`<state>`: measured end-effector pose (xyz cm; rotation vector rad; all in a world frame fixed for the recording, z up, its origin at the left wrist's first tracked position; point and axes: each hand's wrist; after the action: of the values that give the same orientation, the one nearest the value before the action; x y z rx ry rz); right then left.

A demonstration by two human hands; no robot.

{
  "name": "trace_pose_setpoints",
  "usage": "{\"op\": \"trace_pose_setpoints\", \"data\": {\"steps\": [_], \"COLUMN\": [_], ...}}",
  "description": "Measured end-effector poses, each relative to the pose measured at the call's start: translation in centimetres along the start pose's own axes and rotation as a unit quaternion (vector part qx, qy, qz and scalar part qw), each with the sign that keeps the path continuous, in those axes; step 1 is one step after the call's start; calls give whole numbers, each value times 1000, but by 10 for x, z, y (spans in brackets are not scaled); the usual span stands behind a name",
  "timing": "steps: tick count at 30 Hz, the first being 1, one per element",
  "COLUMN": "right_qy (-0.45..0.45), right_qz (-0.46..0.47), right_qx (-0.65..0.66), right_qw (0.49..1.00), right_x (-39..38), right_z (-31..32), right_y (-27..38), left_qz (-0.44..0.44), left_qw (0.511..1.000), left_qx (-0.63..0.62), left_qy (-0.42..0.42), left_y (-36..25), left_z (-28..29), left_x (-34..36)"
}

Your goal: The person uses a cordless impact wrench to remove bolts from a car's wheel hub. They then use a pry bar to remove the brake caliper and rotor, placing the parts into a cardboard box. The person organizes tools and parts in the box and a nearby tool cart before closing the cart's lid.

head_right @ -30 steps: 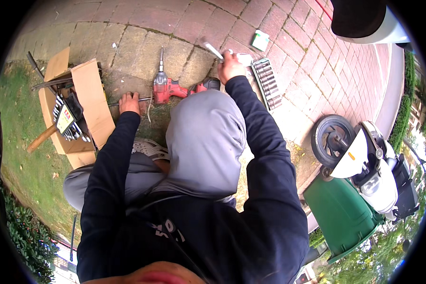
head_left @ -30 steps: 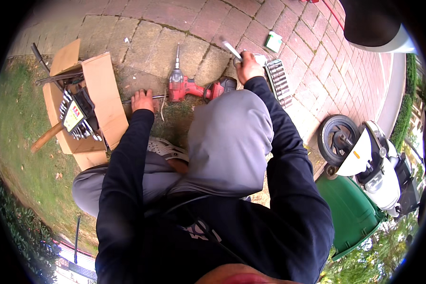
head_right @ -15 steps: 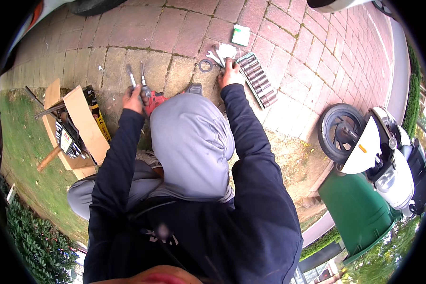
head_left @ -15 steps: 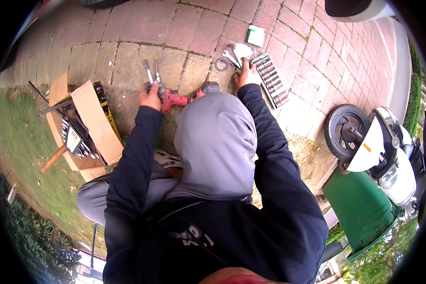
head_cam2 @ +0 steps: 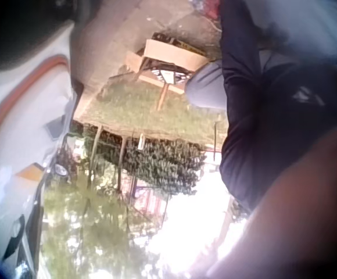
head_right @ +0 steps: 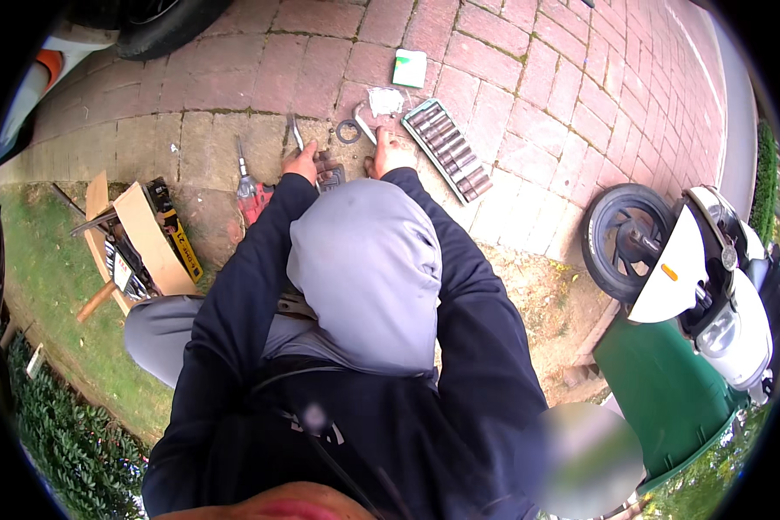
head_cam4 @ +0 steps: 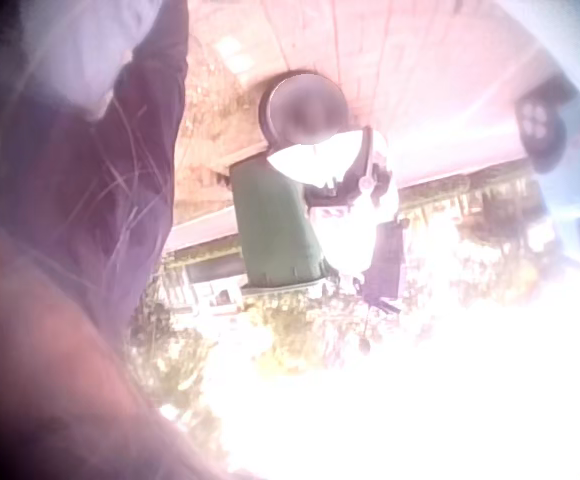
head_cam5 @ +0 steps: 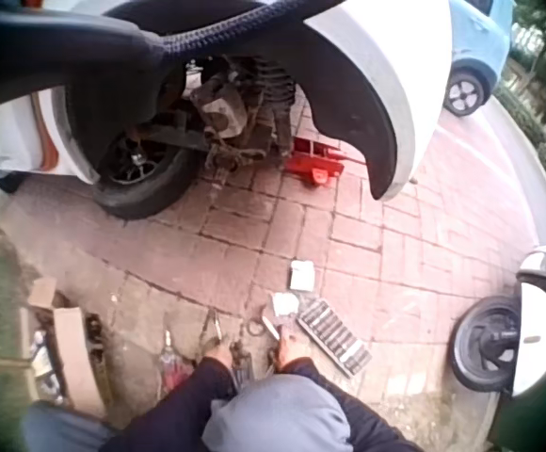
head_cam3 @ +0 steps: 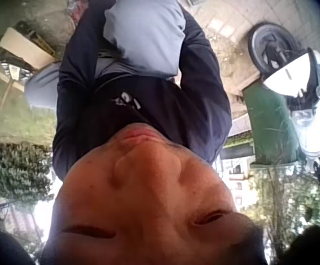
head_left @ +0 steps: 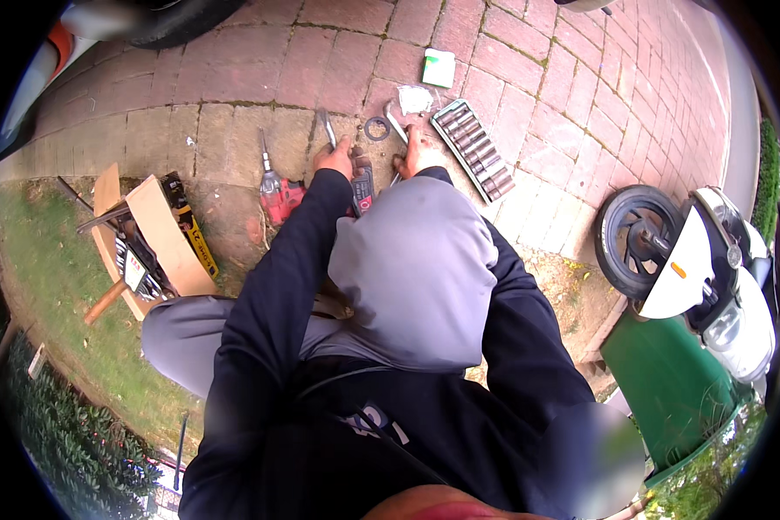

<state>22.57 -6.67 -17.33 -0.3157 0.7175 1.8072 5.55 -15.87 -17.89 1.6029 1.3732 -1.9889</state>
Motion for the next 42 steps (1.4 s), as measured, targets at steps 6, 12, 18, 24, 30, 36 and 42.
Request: {"op": "trace_pose_setpoints", "data": {"steps": [6,12,18,24,30,36,42], "right_qy": [44,51,65,-79,-88,-101,-98], "right_qz": [0,-21,41,94,102,59,46], "right_qx": [12,-90,-107,-80,-120,-116,-119], "right_qw": [999,994,991,989,984,986,987], "right_x": [-17,-10,-9,4,16,16,6], "right_z": [-13,-37,-57,-52,-38,-32,-37], "right_y": [-5,-9,-7,-17,-2,-4,9], "left_qz": [-50,32,-35,-73,-269,-463,-396], "left_qw": [998,995,999,997,946,843,833], "left_qx": [31,-82,-23,5,-113,-87,-53], "left_qy": [23,38,-10,-32,-139,-259,-382], "left_y": [5,25,25,8,-62,-273,-239], "left_z": [-12,3,-9,-7,41,240,478], "left_x": [-27,-18,-36,-61,-50,-214,-235]}}
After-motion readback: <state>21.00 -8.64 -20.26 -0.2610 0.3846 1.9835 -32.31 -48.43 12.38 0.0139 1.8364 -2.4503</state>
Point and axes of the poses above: each hand's wrist, its own x-axis towards the middle knuckle, its own z-axis out of the back of the hand, y = z × x, and after that the axes turned 5 degrees about -y, right-handed
